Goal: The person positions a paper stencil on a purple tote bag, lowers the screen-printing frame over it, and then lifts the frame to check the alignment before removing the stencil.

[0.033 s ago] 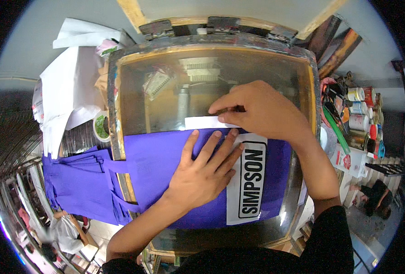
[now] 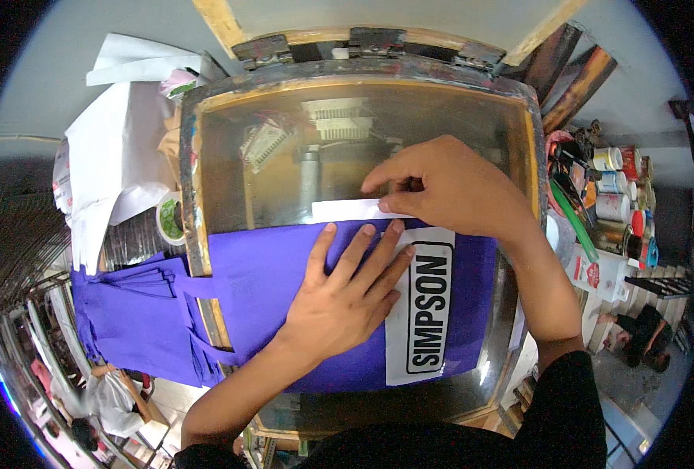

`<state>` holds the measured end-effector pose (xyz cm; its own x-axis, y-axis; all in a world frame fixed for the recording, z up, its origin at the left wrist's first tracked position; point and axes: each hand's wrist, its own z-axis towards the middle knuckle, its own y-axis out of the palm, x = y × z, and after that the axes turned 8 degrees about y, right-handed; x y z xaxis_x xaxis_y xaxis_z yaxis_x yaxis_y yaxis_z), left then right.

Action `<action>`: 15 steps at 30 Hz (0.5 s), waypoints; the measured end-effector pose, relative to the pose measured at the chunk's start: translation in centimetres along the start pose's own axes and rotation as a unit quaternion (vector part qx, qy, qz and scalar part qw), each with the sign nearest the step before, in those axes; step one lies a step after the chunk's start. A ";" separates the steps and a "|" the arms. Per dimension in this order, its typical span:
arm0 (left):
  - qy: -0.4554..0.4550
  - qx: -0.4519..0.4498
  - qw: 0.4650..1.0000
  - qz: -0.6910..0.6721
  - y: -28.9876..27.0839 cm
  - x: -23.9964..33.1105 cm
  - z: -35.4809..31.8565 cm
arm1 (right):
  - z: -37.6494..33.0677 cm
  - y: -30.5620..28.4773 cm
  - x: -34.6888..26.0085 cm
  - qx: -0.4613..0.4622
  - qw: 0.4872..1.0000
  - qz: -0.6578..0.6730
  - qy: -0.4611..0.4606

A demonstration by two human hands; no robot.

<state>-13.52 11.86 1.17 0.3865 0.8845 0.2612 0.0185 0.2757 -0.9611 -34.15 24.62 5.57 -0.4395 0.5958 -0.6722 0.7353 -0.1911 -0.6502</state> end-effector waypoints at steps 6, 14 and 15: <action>0.003 -0.021 1.000 -0.004 -0.4 0.0 0.3 | -0.6 -0.3 1.5 0.024 1.000 0.010 -0.009; 0.002 -0.028 1.000 -0.006 -0.5 -0.1 0.3 | -0.6 0.1 1.4 0.044 0.999 -0.010 -0.015; 0.002 -0.029 1.000 -0.007 -0.5 0.0 0.3 | -0.6 0.2 1.4 0.043 0.999 -0.012 -0.018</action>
<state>-13.83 11.80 1.65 0.3901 0.8789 0.2744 0.0772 0.2658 -0.9609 -34.36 25.91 4.69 -0.4770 0.5723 -0.6670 0.6781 -0.2432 -0.6936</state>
